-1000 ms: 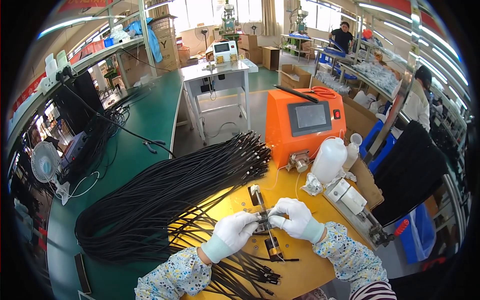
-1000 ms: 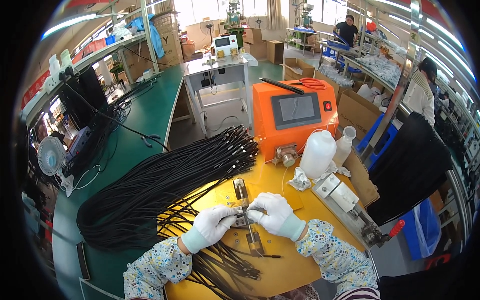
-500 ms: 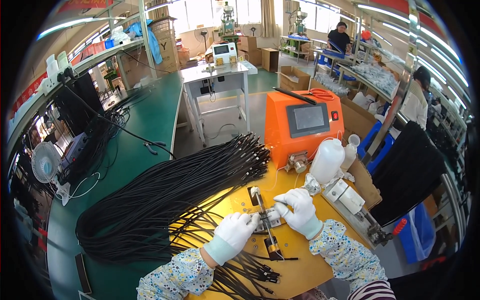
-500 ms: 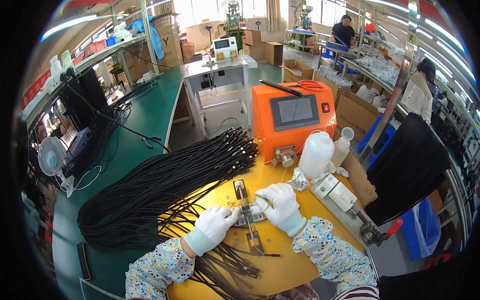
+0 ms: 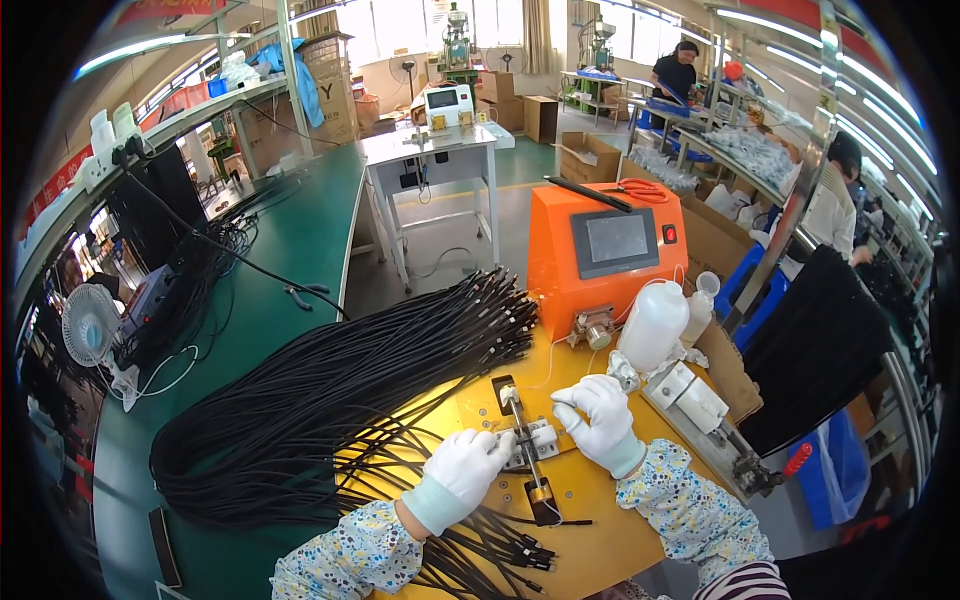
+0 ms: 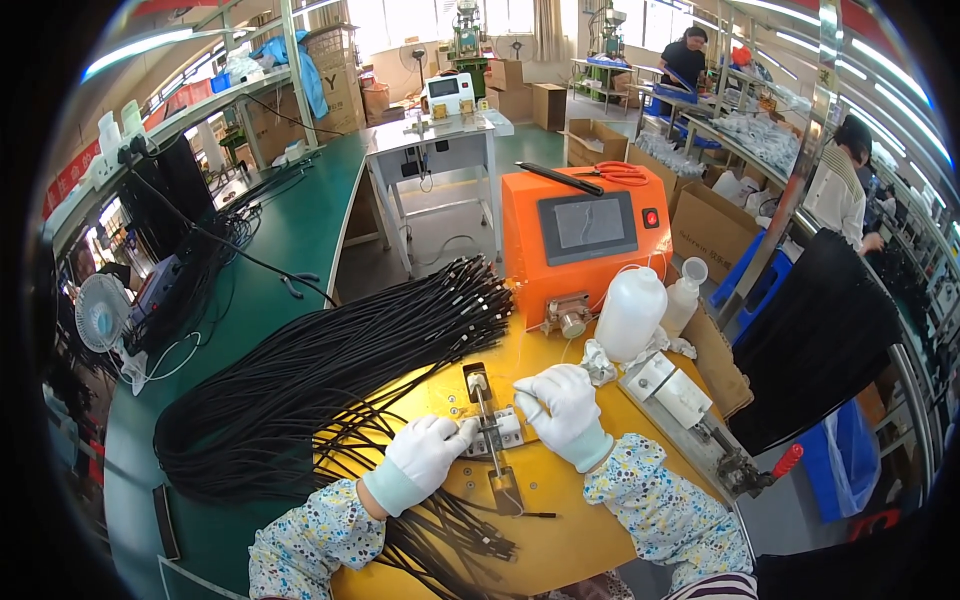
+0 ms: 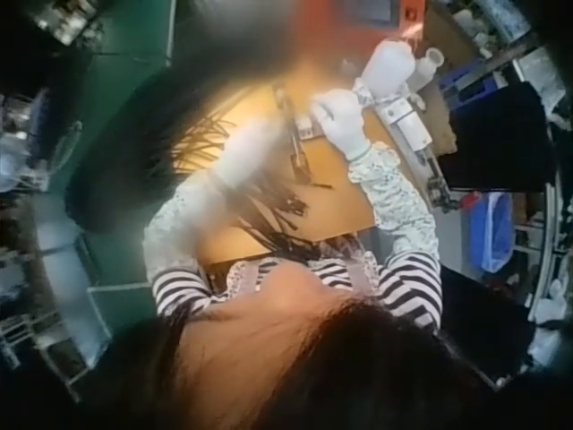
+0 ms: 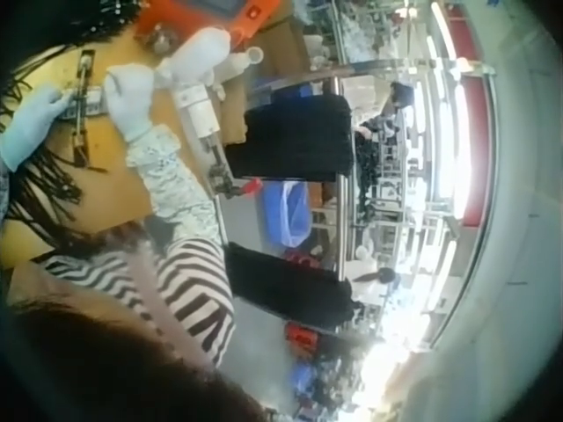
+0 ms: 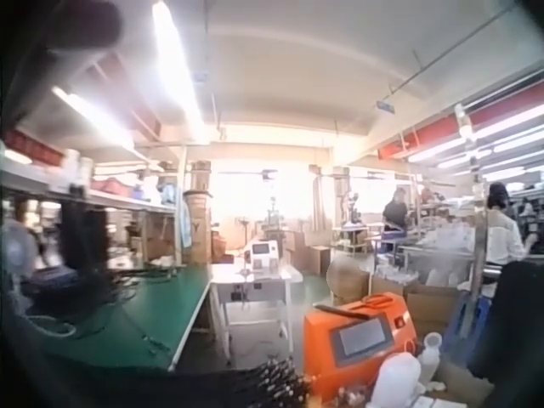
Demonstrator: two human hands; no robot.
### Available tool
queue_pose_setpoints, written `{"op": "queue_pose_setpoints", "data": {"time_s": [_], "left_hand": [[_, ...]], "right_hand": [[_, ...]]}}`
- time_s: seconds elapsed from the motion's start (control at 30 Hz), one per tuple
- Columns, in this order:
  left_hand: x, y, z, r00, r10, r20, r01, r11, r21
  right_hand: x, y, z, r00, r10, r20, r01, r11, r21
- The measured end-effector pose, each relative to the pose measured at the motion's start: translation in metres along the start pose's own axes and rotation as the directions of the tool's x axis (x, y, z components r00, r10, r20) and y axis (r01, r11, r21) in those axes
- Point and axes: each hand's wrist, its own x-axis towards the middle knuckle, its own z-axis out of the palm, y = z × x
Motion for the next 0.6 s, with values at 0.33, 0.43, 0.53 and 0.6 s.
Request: {"op": "queue_pose_setpoints", "data": {"time_s": [0.33, 0.43, 0.53, 0.6], "left_hand": [[-0.0008, -0.0029, 0.0014, 1.000, -0.010, -0.018, 0.010, 1.000, 0.006], [-0.0021, -0.0030, -0.0009, 1.000, -0.025, 0.015, 0.025, 1.000, 0.015], [-0.0014, -0.0042, 0.0012, 0.999, -0.031, -0.029, 0.031, 1.000, -0.005], [0.0002, -0.0050, 0.0020, 0.999, -0.028, -0.038, 0.027, 1.000, -0.007]], "right_hand": [[-0.0038, 0.0043, 0.0040, 1.000, 0.005, -0.011, -0.005, 1.000, 0.005], [-0.0012, 0.0008, 0.0018, 1.000, 0.019, 0.005, -0.019, 0.999, 0.026], [-0.0007, 0.0012, 0.0017, 1.000, 0.021, 0.002, -0.021, 0.999, 0.031], [-0.0006, 0.0016, 0.0011, 1.000, 0.008, -0.019, -0.007, 1.000, 0.023]]}}
